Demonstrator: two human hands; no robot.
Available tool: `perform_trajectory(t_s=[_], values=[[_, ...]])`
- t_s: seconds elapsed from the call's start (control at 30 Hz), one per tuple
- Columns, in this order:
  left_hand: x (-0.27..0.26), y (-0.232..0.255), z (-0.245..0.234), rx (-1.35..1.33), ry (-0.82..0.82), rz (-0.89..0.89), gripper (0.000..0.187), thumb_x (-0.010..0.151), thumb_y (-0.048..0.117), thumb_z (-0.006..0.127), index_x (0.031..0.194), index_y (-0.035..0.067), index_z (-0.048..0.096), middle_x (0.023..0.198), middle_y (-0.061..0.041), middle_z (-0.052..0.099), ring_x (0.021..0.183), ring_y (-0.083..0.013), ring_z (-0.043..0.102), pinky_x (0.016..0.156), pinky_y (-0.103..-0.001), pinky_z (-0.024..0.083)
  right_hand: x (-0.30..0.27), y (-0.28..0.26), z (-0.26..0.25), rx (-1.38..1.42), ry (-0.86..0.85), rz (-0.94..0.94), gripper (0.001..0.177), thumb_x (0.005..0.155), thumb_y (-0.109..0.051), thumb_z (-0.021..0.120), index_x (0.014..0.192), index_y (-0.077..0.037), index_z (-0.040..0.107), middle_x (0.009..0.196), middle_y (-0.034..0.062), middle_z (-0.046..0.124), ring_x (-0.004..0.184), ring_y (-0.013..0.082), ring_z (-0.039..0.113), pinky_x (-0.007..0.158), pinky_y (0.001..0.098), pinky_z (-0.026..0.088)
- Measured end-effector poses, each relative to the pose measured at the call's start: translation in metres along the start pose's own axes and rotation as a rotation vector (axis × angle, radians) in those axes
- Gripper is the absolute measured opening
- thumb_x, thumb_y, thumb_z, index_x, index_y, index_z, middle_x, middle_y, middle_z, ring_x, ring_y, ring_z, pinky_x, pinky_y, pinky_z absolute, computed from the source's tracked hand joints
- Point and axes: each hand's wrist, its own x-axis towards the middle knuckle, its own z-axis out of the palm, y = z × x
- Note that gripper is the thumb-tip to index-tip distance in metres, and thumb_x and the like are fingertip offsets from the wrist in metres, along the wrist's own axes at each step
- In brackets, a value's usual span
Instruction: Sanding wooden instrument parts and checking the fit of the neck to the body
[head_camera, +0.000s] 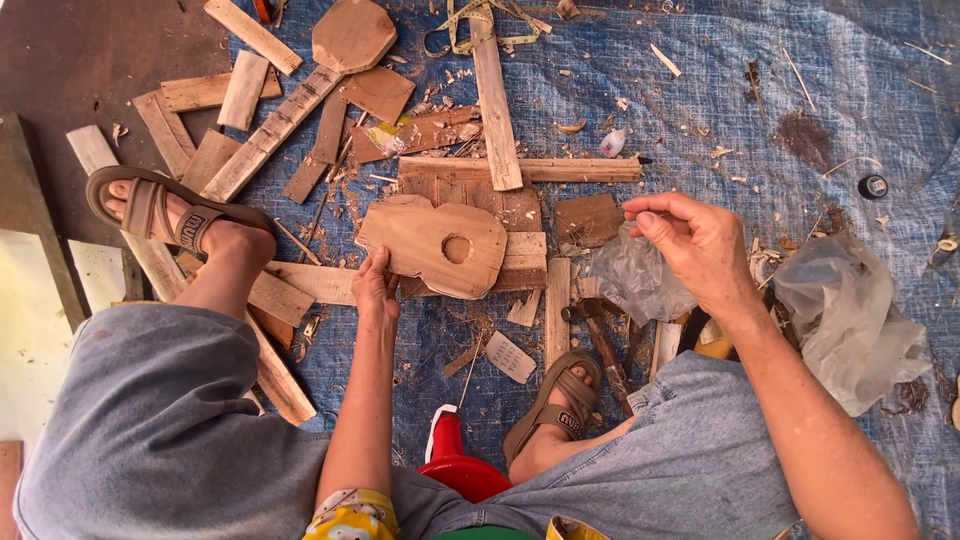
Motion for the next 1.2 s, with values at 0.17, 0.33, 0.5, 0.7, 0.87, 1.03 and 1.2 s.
perform_trajectory(t_s=[0.17,0.33,0.5,0.7,0.87,1.03,1.2], values=[[-0.020,0.008,-0.009,-0.193,-0.062,-0.094,0.055,0.086,0.045,0.085,0.127,0.013,0.066,0.101,-0.011,0.068,0.098,-0.0235,0.066,0.096,-0.034,0.056,0.000,0.001,-0.004,-0.027,0.035,-0.041,0.016,0.106,-0.008,0.064,0.115,0.001,0.073,0.101,0.0177,0.073,0.092,0.0234,0.072,0.084,0.0330,0.057],[-0.060,0.020,-0.022,-0.310,-0.132,-0.137,0.054,0.098,0.052,0.067,0.133,0.012,0.060,0.116,-0.016,0.068,0.121,-0.0282,0.062,0.111,-0.037,0.048,0.005,0.004,-0.008,-0.063,0.040,-0.108,0.015,0.107,-0.006,0.063,0.116,0.001,0.073,0.101,0.0182,0.073,0.092,0.0246,0.073,0.082,0.0333,0.057],[-0.080,0.018,-0.034,-0.292,-0.220,-0.112,0.042,0.104,0.038,0.060,0.137,0.011,0.059,0.125,-0.020,0.070,0.125,-0.0277,0.064,0.108,-0.032,0.051,0.006,0.008,-0.016,-0.081,0.082,-0.174,0.013,0.109,-0.006,0.063,0.115,0.000,0.073,0.099,0.0169,0.073,0.089,0.0229,0.073,0.079,0.0321,0.056],[-0.122,0.037,-0.020,-0.058,-0.316,0.068,0.045,0.107,0.026,0.055,0.148,0.008,0.051,0.138,-0.019,0.063,0.140,-0.0299,0.050,0.119,-0.041,0.036,-0.001,0.020,-0.036,-0.132,0.159,-0.220,0.013,0.110,-0.004,0.064,0.115,0.001,0.074,0.098,0.0168,0.073,0.086,0.0234,0.073,0.075,0.0316,0.056],[-0.132,0.026,-0.020,0.131,-0.378,0.240,0.056,0.106,0.017,0.056,0.157,0.008,0.036,0.150,-0.022,0.051,0.147,-0.0365,0.035,0.121,-0.049,0.028,-0.011,0.013,-0.044,-0.160,0.191,-0.277,0.012,0.109,0.000,0.064,0.113,0.004,0.074,0.096,0.0194,0.072,0.082,0.0258,0.072,0.074,0.0333,0.057],[-0.144,0.019,-0.018,0.193,-0.454,0.342,0.065,0.103,0.010,0.058,0.161,0.013,0.028,0.158,-0.019,0.042,0.149,-0.0377,0.030,0.120,-0.051,0.028,-0.024,-0.002,-0.049,-0.233,0.200,-0.356,0.011,0.107,0.005,0.065,0.111,0.005,0.076,0.094,0.0207,0.073,0.080,0.0305,0.073,0.072,0.0359,0.058],[-0.144,0.016,-0.022,0.240,-0.513,0.374,0.064,0.104,0.006,0.054,0.162,0.010,0.026,0.159,-0.018,0.040,0.150,-0.0370,0.029,0.120,-0.052,0.028,-0.040,-0.015,-0.053,-0.300,0.187,-0.383,0.011,0.106,0.007,0.066,0.110,0.006,0.076,0.092,0.0212,0.072,0.077,0.0303,0.072,0.072,0.0372,0.059]])
